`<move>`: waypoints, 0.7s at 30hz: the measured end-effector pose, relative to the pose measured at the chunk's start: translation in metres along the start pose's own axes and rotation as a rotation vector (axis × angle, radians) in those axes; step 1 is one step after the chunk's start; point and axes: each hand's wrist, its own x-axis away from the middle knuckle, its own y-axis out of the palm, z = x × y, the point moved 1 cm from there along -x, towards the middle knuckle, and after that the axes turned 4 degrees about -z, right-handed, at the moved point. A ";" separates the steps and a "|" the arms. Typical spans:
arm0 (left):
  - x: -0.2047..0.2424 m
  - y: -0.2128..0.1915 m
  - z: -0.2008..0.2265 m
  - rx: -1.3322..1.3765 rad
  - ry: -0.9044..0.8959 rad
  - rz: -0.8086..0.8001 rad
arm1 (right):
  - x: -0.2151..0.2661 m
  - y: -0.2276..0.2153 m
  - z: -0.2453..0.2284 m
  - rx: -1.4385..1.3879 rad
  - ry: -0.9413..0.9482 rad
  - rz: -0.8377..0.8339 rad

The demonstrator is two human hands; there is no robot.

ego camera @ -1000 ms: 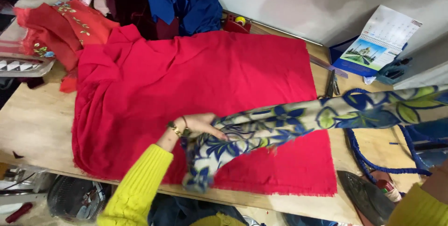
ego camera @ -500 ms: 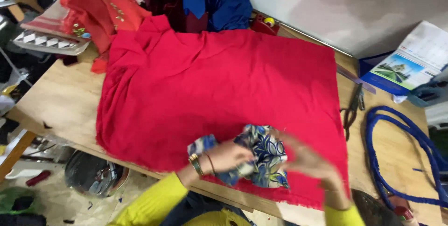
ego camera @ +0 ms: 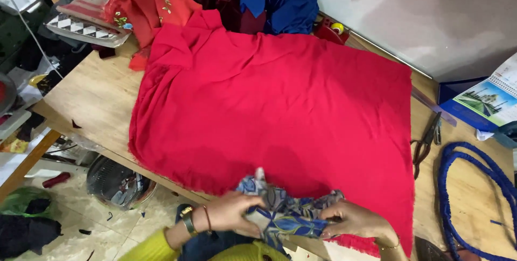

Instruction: Smoothing and ironing a floral patterned fabric piece on a workbench in a sewing factory.

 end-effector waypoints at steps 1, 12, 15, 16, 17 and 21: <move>0.001 -0.004 -0.018 -0.136 -0.068 -0.022 | 0.002 -0.001 -0.007 -0.021 -0.028 0.063; -0.044 -0.183 0.001 -0.573 -0.211 0.198 | 0.010 -0.072 0.038 -0.315 -0.371 0.642; -0.058 -0.211 -0.009 -0.832 -0.208 0.273 | 0.029 -0.088 0.004 0.175 -0.002 0.689; -0.062 -0.226 -0.012 -0.940 -0.203 0.352 | 0.034 -0.105 0.013 0.414 0.111 0.831; -0.067 -0.241 -0.015 -1.049 -0.197 0.435 | 0.040 -0.124 0.022 0.659 0.224 0.966; -0.057 -0.285 0.031 -1.247 -0.064 0.663 | 0.070 -0.135 0.012 0.791 0.161 1.411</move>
